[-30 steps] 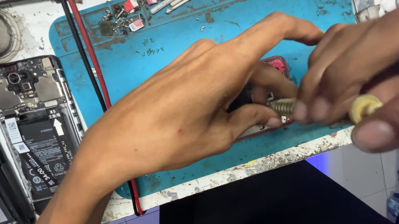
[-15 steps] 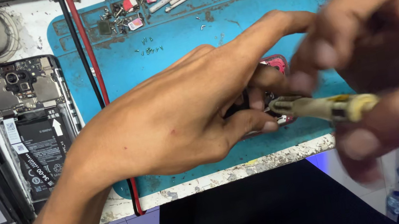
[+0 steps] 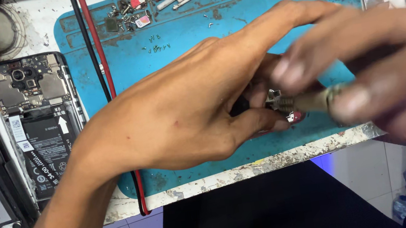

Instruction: The person works on a disassembled red smartphone on a repair mat, using a metal pry tool and tweezers to lift and detach the display assembly and its flex cable from the frame. They then use a screwdriver to work on components inside the phone frame, repositioning the device repeatedly by hand.

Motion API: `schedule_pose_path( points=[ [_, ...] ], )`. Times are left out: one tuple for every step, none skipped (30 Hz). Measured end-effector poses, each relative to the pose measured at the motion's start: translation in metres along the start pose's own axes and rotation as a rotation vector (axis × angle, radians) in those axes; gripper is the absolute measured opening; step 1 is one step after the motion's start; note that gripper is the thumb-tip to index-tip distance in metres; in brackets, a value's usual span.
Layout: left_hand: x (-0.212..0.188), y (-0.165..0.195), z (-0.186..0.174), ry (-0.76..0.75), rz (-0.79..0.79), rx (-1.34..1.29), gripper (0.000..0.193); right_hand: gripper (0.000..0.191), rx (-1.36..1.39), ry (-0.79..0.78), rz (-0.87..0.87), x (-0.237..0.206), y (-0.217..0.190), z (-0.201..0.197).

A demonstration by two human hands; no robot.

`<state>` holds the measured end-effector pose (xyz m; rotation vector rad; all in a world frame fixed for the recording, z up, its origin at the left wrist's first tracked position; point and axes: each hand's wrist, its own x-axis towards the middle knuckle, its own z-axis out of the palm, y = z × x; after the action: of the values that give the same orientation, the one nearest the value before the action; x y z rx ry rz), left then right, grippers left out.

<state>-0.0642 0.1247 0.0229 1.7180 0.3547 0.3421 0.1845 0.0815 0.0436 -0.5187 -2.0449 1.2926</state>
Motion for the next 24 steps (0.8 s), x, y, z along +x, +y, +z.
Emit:
schedule_pose_path(
  points=[
    [-0.003, -0.002, 0.0, 0.01, 0.047, 0.002, 0.074, 0.026, 0.042, 0.026, 0.046, -0.001, 0.001, 0.001],
    [-0.004, -0.005, 0.0, 0.009, 0.036, -0.012, 0.074, 0.027, 0.085, 0.055, 0.092, -0.003, 0.001, 0.002],
    [-0.005, -0.006, 0.0, 0.008, 0.026, -0.026, 0.074, 0.026, 0.219, 0.048, 0.249, -0.007, -0.002, -0.002],
    [-0.004, -0.007, 0.0, -0.004, -0.044, -0.057, 0.074, 0.025, 0.22, 0.008, 0.259, -0.012, 0.0, -0.004],
    [-0.003, -0.007, 0.0, -0.016, -0.114, -0.091, 0.075, 0.025, 0.22, -0.032, 0.269, -0.019, 0.001, -0.008],
    [-0.001, -0.006, 0.0, -0.019, -0.079, -0.124, 0.075, 0.024, 0.088, -0.1, 0.131, -0.025, 0.008, -0.012],
    [0.001, -0.005, 0.0, -0.024, -0.045, -0.157, 0.074, 0.024, 0.042, -0.119, 0.072, -0.034, 0.013, -0.016],
    [0.004, -0.003, 0.001, -0.016, -0.043, -0.138, 0.075, 0.024, -0.002, -0.135, 0.012, -0.042, 0.018, -0.018],
    [0.006, -0.002, 0.001, -0.008, -0.042, -0.12, 0.075, 0.025, 0.038, -0.103, 0.03, -0.051, 0.02, -0.019],
    [0.008, 0.0, 0.002, 0.013, -0.074, -0.047, 0.077, 0.026, 0.077, -0.071, 0.048, -0.058, 0.02, -0.019],
    [0.01, 0.001, 0.004, 0.034, -0.106, 0.025, 0.078, 0.028, 0.117, -0.038, 0.067, -0.062, 0.019, -0.018],
    [0.012, 0.002, 0.004, 0.033, -0.085, 0.03, 0.079, 0.03, 0.158, -0.006, 0.084, -0.062, 0.016, -0.017],
    [0.013, 0.002, 0.004, 0.034, -0.064, 0.035, 0.08, 0.032, 0.124, 0.011, 0.107, -0.061, 0.012, -0.014],
    [0.012, 0.002, 0.004, 0.036, -0.043, 0.041, 0.08, 0.034, 0.09, 0.028, 0.131, -0.057, 0.008, -0.011],
    [0.012, 0.001, 0.004, 0.043, -0.074, 0.053, 0.079, 0.036, -0.015, 0.033, 0.161, -0.05, 0.003, -0.01],
    [0.011, 0.0, 0.004, 0.05, -0.106, 0.065, 0.077, 0.037, 0.014, 0.091, 0.232, -0.043, -0.002, -0.003],
    [0.01, -0.001, 0.004, 0.055, -0.136, 0.078, 0.075, 0.038, 0.046, 0.152, 0.3, -0.036, -0.006, 0.001],
    [0.009, -0.002, 0.004, 0.081, -0.068, 0.122, 0.078, 0.038, 0.215, 0.269, 0.409, -0.031, -0.01, 0.01],
    [0.008, -0.004, 0.005, 0.106, -0.001, 0.163, 0.08, 0.039, 0.268, 0.296, 0.443, -0.027, -0.011, 0.009],
    [0.007, -0.005, 0.005, 0.131, 0.067, 0.207, 0.083, 0.04, 0.322, 0.326, 0.475, -0.026, -0.012, 0.01],
    [0.004, -0.006, 0.005, 0.188, 0.133, 0.289, 0.084, 0.041, 0.258, 0.266, 0.428, -0.027, -0.01, 0.009],
    [-0.001, -0.007, 0.005, 0.244, 0.198, 0.369, 0.085, 0.042, 0.196, 0.206, 0.381, -0.03, -0.006, 0.006],
    [-0.003, -0.009, 0.006, 0.257, 0.193, 0.408, 0.086, 0.043, 0.136, 0.144, 0.335, -0.035, 0.0, -0.001],
    [-0.005, -0.011, 0.006, 0.271, 0.188, 0.446, 0.087, 0.045, 0.08, 0.11, 0.298, -0.041, 0.005, -0.004]
  ],
)
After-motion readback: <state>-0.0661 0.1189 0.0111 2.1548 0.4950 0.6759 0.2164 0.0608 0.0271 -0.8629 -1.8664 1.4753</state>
